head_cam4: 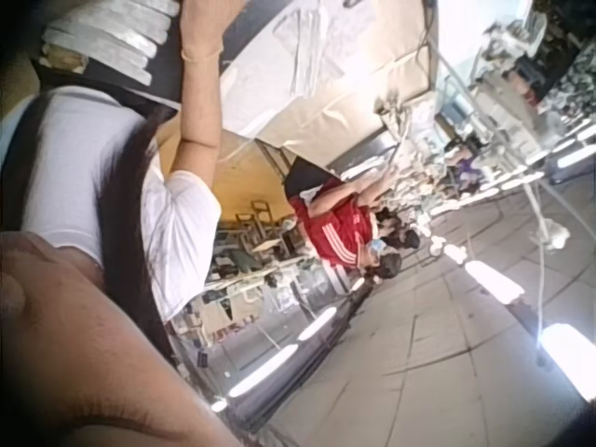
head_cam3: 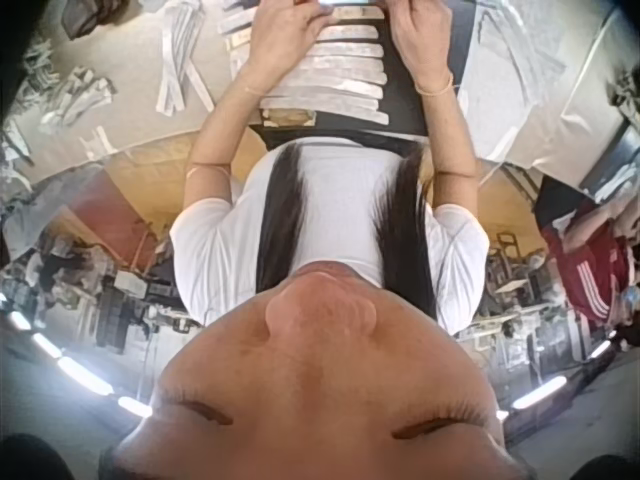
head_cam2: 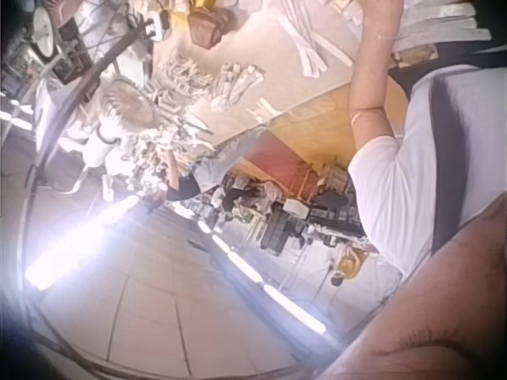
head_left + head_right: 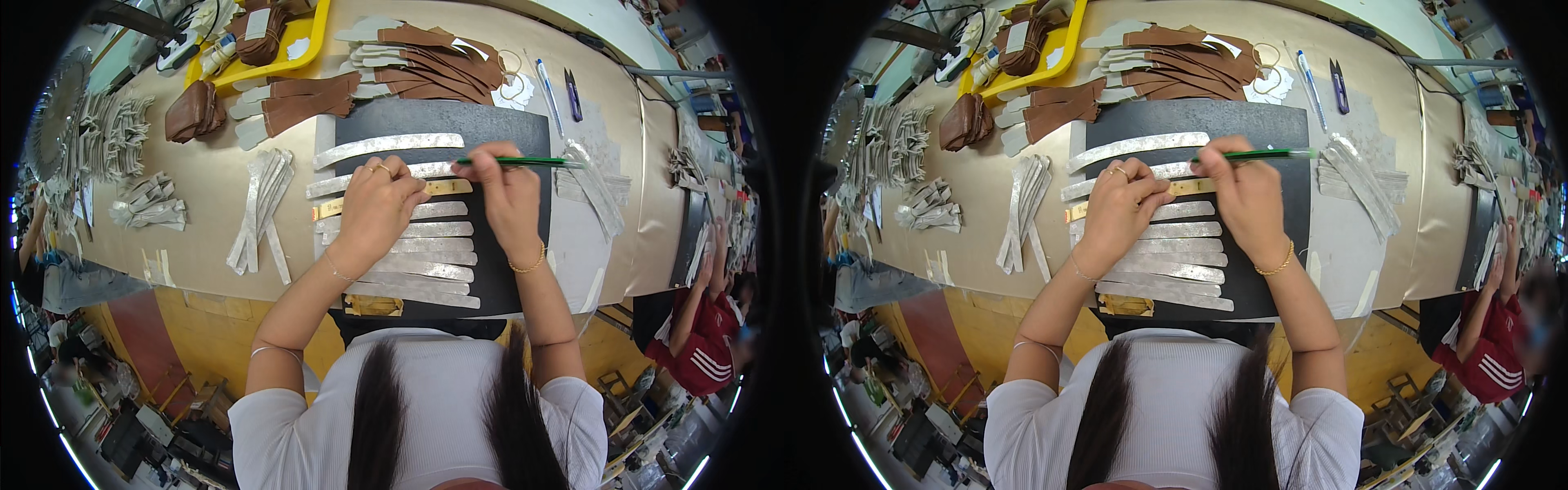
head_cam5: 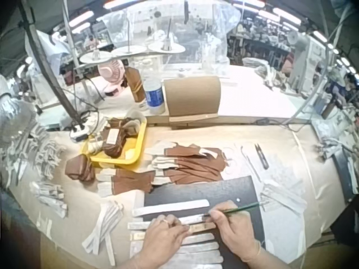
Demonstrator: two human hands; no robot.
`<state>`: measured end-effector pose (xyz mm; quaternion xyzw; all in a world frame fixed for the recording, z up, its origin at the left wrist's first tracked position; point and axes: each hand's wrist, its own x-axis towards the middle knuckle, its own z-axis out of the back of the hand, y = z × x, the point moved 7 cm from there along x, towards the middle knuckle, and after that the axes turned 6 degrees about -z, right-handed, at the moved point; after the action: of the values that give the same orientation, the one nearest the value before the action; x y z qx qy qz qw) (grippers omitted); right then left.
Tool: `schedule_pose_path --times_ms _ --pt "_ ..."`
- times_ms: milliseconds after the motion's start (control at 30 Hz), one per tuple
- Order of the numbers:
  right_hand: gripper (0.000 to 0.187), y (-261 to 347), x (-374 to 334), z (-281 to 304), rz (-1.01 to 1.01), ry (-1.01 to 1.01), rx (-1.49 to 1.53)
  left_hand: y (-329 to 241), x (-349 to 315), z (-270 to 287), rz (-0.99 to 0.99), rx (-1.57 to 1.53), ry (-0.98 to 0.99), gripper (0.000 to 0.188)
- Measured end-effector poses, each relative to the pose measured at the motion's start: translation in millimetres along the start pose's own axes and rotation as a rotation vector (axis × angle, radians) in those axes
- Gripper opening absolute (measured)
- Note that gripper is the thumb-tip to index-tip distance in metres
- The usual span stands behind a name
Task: The person uses a pencil and a small ruler to mark measurements on multiple white fabric strips laid on a black mat. After marking, the person gathers the strips and places them into a clear plastic bag.
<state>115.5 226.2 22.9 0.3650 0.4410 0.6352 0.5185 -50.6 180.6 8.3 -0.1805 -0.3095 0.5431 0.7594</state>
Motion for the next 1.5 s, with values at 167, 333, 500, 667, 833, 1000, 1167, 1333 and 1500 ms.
schedule_pose_path --times_ms 167,333,500,667,833,1000,1167,1333,1500 --pt "0.027 -3 3 28 -0.032 -0.093 0.162 2 6 17 0.026 -0.016 -0.081 0.014" --pt "0.027 -6 -2 30 -0.04 -0.104 0.216 16 15 18 0.027 0.054 -0.042 0.014" --pt "0.027 -7 -2 31 -0.041 -0.102 0.202 19 9 18 0.064 0.058 -0.025 0.015" --pt "0.027 -8 -2 30 -0.041 -0.115 0.241 18 7 15 0.067 0.048 -0.021 0.015" --pt "0.027 -9 -2 30 -0.052 -0.118 0.201 15 8 16 0.051 0.053 -0.005 0.016" --pt "0.029 -8 -2 29 -0.046 -0.118 0.187 14 8 15 0.04 0.053 -0.021 0.015" --pt "0.028 -11 -3 25 -0.059 -0.11 0.162 14 8 14 0.032 0.064 -0.028 0.016" --pt "0.023 -9 -2 12 -0.029 -0.034 0.017 15 8 13 0.02 0.069 -0.043 0.016" --pt "0.022 3 5 -18 0.02 0.129 -0.275 16 10 12 0.007 0.062 -0.057 0.016"
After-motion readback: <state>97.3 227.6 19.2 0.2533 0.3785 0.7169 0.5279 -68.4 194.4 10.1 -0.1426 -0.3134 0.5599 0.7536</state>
